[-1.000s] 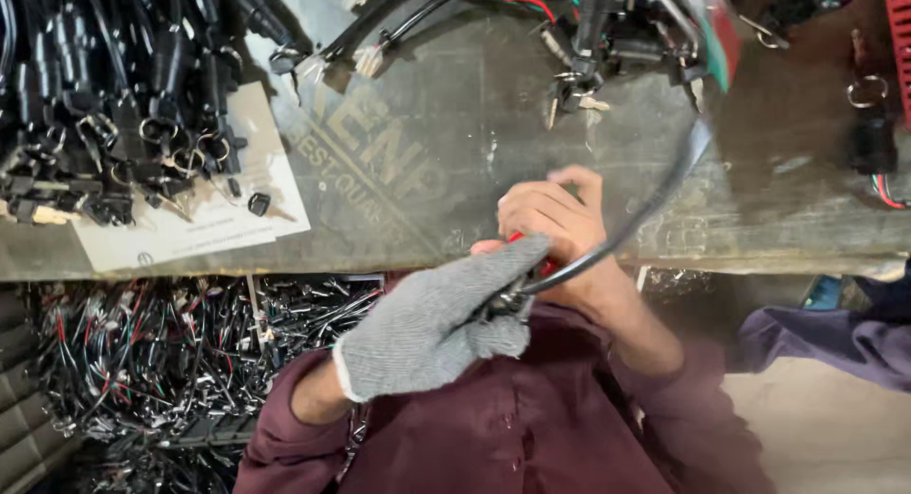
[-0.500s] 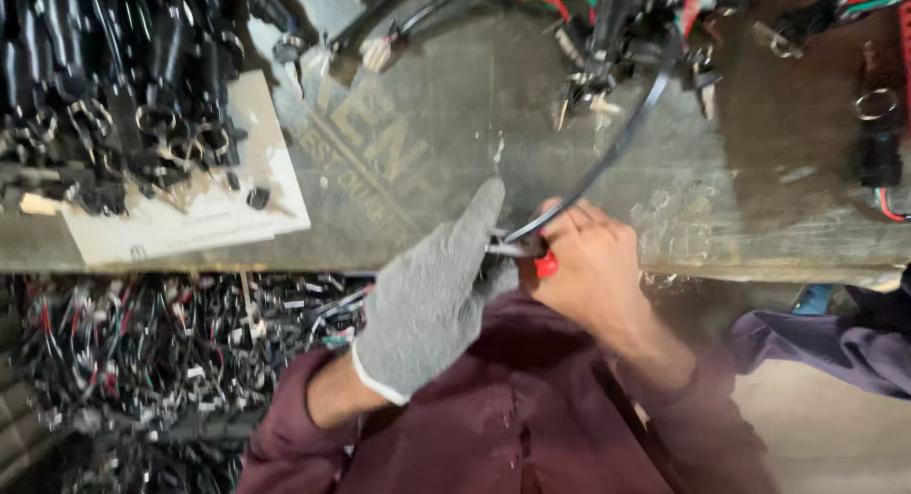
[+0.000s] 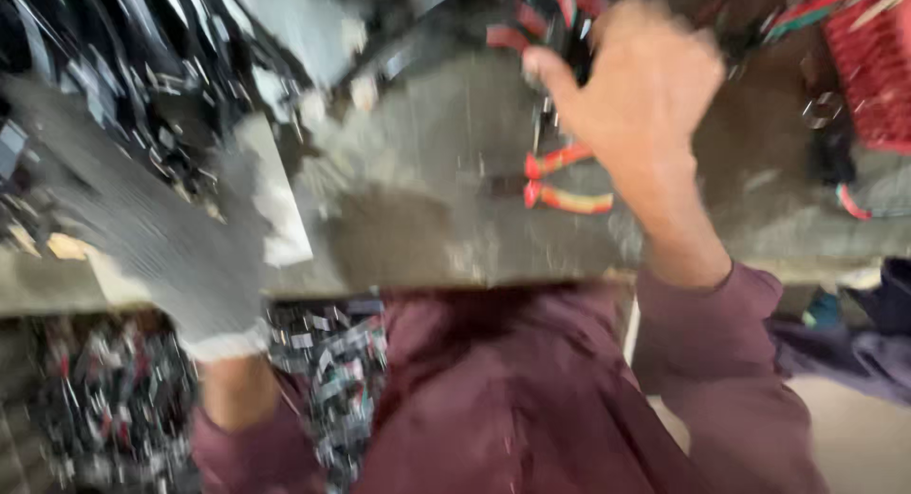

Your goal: The person assembles a black cable with a connector at a workbench, holding the cable with a gloved hand while fitting wires into the connector body and using pliers to crimp or seat parts. They repeatedly reposition the cable and work on the wire ends, with piles of similar finished cables around the bench.

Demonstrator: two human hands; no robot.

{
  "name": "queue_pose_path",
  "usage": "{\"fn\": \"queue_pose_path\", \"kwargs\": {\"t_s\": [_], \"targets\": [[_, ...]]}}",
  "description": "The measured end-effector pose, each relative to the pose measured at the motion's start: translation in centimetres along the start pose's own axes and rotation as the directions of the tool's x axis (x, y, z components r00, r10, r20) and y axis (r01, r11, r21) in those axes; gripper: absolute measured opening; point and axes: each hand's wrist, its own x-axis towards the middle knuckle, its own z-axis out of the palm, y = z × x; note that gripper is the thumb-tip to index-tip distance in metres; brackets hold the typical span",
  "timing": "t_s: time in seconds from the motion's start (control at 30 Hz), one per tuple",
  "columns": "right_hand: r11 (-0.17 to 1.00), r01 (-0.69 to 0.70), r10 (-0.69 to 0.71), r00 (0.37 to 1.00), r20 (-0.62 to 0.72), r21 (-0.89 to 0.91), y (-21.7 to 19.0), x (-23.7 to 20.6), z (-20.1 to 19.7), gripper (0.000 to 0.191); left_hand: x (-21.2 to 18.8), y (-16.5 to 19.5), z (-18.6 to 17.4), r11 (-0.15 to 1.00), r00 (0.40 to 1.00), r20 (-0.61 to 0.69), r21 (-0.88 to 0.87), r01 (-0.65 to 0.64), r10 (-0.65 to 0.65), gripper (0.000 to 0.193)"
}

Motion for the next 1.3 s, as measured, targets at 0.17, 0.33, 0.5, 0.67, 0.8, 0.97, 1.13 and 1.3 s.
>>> {"fn": "queue_pose_path", "kwargs": {"t_s": [0.17, 0.33, 0.5, 0.67, 0.8, 0.97, 1.13, 1.3], "targets": [[0.987, 0.006, 0.029, 0.977, -0.210, 0.163, 1.0, 1.8, 0.5, 0.025, -3.0, 2.5, 4.9, 0.995, 0.979, 0.204, 0.097, -0.001, -0.019, 0.058], [0.964, 0.094, 0.018, 0.910, -0.414, 0.249, -2.5, -3.3, -5.7, 0.036, -4.3, 3.9, 8.4, 0.787, 0.930, 0.350, -0.539, 0.300, -0.115, 0.060], [0.867, 0.253, -0.206, 0.966, -0.154, 0.430, -8.1, -9.1, -6.0, 0.066, -8.5, 3.7, 9.5, 0.644, 0.894, 0.388, -0.629, 0.436, -0.227, 0.046], [-0.128, -0.392, 0.255, 0.875, 0.412, 0.911, -8.2, -10.3, -3.5, 0.046, -11.3, 2.9, 8.7, 0.423, 0.674, 0.632, -0.529, 0.735, -0.382, 0.029], [-0.382, -0.416, -0.008, 0.894, 0.447, 0.825, -11.2, -9.3, -5.3, 0.031, -10.7, 2.0, 10.8, 0.308, 0.775, 0.505, -0.721, 0.621, -0.380, 0.029], [-0.144, -0.342, -0.252, 0.920, 0.299, 0.929, -11.0, -9.2, -8.9, 0.016, -9.9, 0.4, 11.3, 0.440, 0.798, 0.597, -0.697, 0.566, -0.079, 0.025], [0.654, 0.018, -0.258, 0.945, 0.201, 0.756, -8.6, -10.9, -7.7, 0.016, -7.8, 1.6, 7.7, -0.067, 0.896, 0.391, -0.920, 0.386, -0.211, 0.028], [0.653, -0.034, -0.214, 0.950, 0.227, 0.757, -9.2, -9.1, -6.7, 0.037, -5.8, 4.4, 7.2, -0.083, 0.956, 0.287, -0.956, 0.282, -0.065, 0.033]]}}
